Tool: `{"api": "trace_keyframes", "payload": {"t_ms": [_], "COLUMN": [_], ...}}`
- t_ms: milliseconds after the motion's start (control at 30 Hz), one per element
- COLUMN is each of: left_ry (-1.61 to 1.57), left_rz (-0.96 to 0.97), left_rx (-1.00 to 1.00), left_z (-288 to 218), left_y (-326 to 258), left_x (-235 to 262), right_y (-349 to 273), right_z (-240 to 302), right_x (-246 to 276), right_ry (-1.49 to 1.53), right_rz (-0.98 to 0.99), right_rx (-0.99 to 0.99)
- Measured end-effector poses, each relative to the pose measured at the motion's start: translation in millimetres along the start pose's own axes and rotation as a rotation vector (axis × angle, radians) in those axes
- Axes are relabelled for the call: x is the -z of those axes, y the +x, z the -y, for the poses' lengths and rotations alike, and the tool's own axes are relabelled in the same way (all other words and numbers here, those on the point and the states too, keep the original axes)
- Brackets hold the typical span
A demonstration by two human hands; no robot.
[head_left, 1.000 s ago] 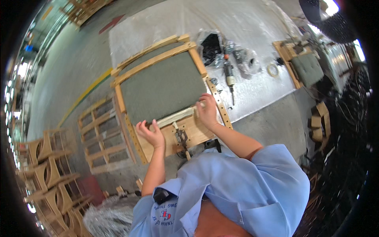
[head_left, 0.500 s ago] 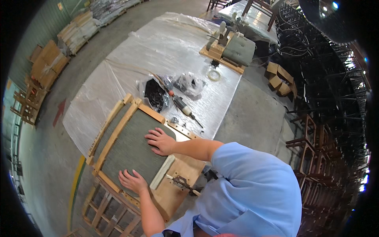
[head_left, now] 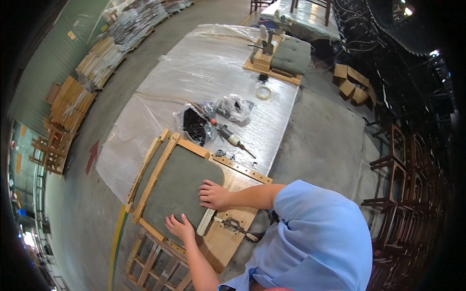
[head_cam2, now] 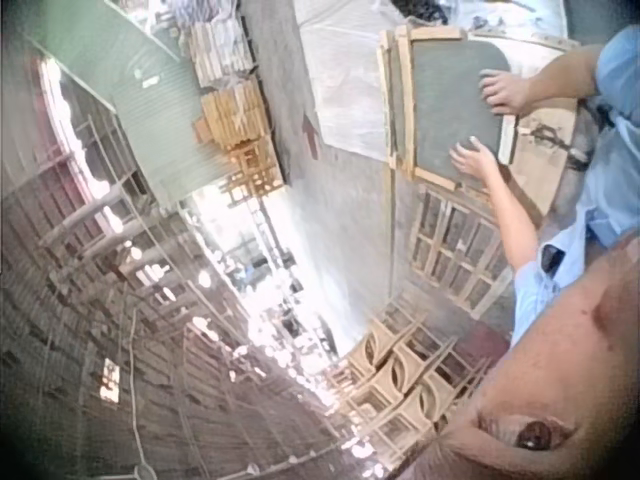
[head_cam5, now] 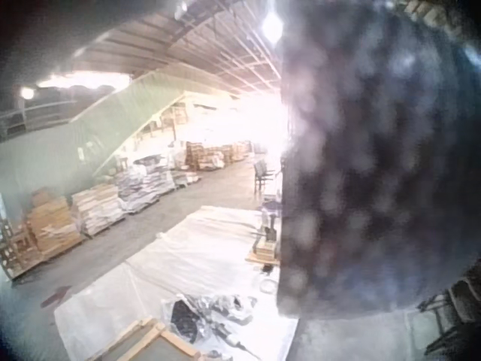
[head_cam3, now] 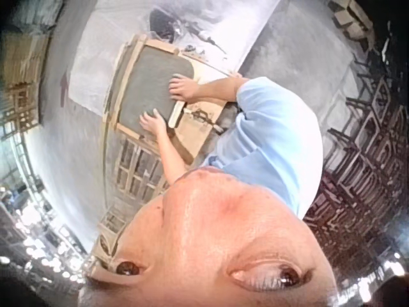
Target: The person assembles a dining chair by attaching a cushioned seat to a wooden frame using a power drill and screws. The person then attaches the backrest to the seat and applies felt pads to the chair legs.
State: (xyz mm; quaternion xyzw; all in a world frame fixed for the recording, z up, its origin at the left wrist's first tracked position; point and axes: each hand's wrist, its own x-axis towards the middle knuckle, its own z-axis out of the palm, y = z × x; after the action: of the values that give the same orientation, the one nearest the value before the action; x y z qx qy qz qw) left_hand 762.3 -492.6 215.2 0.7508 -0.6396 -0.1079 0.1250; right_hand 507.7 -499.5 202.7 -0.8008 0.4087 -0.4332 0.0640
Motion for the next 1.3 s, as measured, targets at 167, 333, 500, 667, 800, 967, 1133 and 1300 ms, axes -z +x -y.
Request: {"api": "trace_keyframes", "payload": {"t_ms": [167,333,500,667,800,967,1133,1300], "left_ry": [0.005,0.102,0.145,0.13,0.147,0.154,0.163,0.208], "left_rz": [-0.172,-0.408,-0.351,-0.36,-0.36,-0.346,-0.307,-0.274], "left_rx": [-0.126,-0.125,-0.084,-0.098,-0.118,-0.107,-0.101,-0.088], "left_z": [-46,-54,-48,-44,-47,-43,-43,-47], "left_y": [-36,-34,-28,-32,-28,-26,-31,-31], "left_x": [-17,-24,-22,-25,-25,-27,-31,-23], "right_y": [-3,15,12,15,15,-11,-142,-117], "right_z": [-12,0,1,1,1,23,126,167], "right_x": [-1,2,-11,-10,-6,40,95,54], "right_ry": [-0.082,-0.035,-0.075,-0.061,-0.056,0.246,0.391,0.402], "right_rz": [0.17,0.012,0.027,-0.013,-0.012,0.042,0.121,0.031], "right_rx": [-0.086,-0.059,-0.076,-0.064,-0.073,-0.203,-0.305,-0.249]}}
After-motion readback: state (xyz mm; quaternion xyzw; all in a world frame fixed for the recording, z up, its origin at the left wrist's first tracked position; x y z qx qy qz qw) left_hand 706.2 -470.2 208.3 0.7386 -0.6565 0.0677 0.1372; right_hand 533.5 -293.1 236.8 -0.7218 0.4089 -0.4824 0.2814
